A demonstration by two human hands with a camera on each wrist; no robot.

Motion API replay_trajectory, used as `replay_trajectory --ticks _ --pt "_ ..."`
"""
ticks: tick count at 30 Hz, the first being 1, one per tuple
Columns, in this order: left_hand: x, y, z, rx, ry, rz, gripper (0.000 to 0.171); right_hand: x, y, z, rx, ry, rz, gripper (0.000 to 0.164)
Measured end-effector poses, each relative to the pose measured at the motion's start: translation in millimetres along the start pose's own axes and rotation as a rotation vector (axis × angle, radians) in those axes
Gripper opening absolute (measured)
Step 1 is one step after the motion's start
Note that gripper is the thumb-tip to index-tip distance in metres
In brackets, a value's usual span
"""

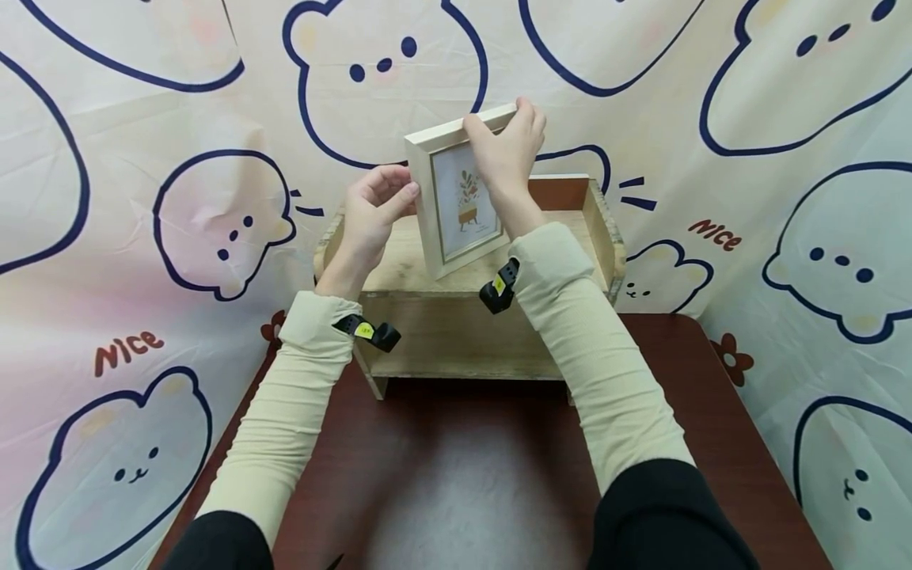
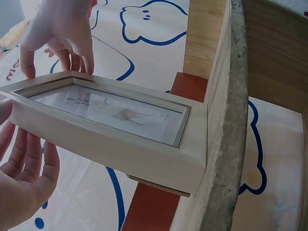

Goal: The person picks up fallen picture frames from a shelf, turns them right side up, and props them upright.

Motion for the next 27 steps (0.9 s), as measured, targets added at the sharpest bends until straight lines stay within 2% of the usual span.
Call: replay_trajectory --ticks 9,15,21,27 --pt "0.1 -4.3 -4.2 0.02 -0.013 0.017 0.02 -1.5 3.3 0.8 0.027 -0.002 -0.01 0.07" --pt "-0.4 -2.9 -5.8 0.019 -0.015 0.02 0.019 -1.2 3.3 -3.1 0.017 -0.053 0.032 0.072" --pt "-1.1 2.2 -6.6 0.011 -0.021 0.035 0.019 -3.1 0.0 -7.7 0.036 -0.103 0.107 0.057" --pt "-2.8 3.6 -7.4 0.012 -0.031 0.046 0.019 -2.6 -2.2 -8.3 0.055 -0.077 0.163 0.034"
Point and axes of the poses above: each hand's wrist, its own z-axis towards the middle knuckle, its own y-axis out of the back of the hand, x = y × z, the point moved 3 cm from there along z, towards the middle knuckle, and after that the axes turned 10 degrees about y, right-handed, at the moved point
